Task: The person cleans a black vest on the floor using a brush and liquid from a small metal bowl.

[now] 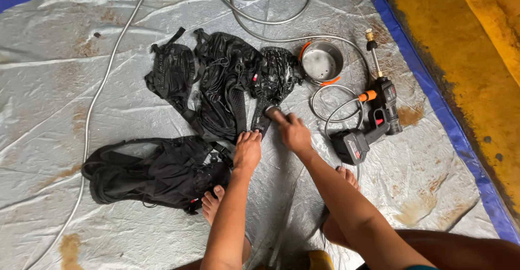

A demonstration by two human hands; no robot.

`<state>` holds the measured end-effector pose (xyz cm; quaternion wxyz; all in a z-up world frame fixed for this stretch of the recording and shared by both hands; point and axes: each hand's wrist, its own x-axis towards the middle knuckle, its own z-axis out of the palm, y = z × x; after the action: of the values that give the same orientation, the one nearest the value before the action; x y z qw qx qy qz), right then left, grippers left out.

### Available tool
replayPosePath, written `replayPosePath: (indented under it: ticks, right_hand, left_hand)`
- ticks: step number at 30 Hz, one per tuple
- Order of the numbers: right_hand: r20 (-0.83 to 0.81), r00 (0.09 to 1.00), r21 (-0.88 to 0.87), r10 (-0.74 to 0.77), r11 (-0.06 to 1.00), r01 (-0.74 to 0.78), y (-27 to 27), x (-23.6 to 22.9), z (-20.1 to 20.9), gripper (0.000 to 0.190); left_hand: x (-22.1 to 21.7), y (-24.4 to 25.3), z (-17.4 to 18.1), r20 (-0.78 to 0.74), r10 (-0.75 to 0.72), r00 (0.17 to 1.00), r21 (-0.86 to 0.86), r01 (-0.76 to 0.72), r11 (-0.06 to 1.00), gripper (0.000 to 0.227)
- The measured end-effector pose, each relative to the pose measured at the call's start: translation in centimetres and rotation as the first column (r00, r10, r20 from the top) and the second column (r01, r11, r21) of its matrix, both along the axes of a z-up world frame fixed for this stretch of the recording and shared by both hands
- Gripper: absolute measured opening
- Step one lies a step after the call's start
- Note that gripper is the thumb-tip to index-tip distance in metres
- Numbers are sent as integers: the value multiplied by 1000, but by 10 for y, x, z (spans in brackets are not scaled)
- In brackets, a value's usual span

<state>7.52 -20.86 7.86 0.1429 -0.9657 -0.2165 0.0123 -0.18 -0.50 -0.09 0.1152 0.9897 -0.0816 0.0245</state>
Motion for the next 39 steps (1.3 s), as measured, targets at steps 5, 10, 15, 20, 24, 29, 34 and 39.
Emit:
replayPosePath:
  ticks: [5, 10, 15, 20, 24, 29, 34, 39]
  right_hand:
    - [21, 991, 37, 133, 990, -134, 6, -23, -8, 55]
    - [-141, 986, 5, -90, 996, 92, 3, -1, -9, 61]
    - [-13, 969, -74, 246, 966, -247, 8, -21, -16, 58]
    - [96, 976, -102, 197, 977, -187, 7, -35, -23, 64]
    - [231, 973, 158, -12, 987, -26, 4, -19, -59, 36]
    - [117, 973, 149, -197, 973, 178, -10, 26, -80, 24]
    - [-54, 981, 108, -188, 975, 193, -3, 46, -56, 19]
    - [-255, 923, 360, -287, 858, 366, -11, 54, -92, 22]
  left_hand:
    - [-3, -3, 0, -48, -3, 999, -1, 3, 1000, 37]
    - [1, 0, 3, -65, 11, 998, -21, -12, 1000, 37]
    - [1, -3, 4, -56, 4, 998, -44, -6, 999, 37]
    - [6, 2, 0, -46, 28, 999, -51, -30, 998, 34]
    - [0, -3, 8, 0, 60, 998, -130, -59, 990, 33]
    - [12, -7, 16, -35, 211, 977, -276, -213, 937, 23]
    - [46, -12, 39, 29, 405, 914, -306, -378, 874, 15]
    - [85, -25, 49, 91, 294, 952, -370, -241, 897, 16]
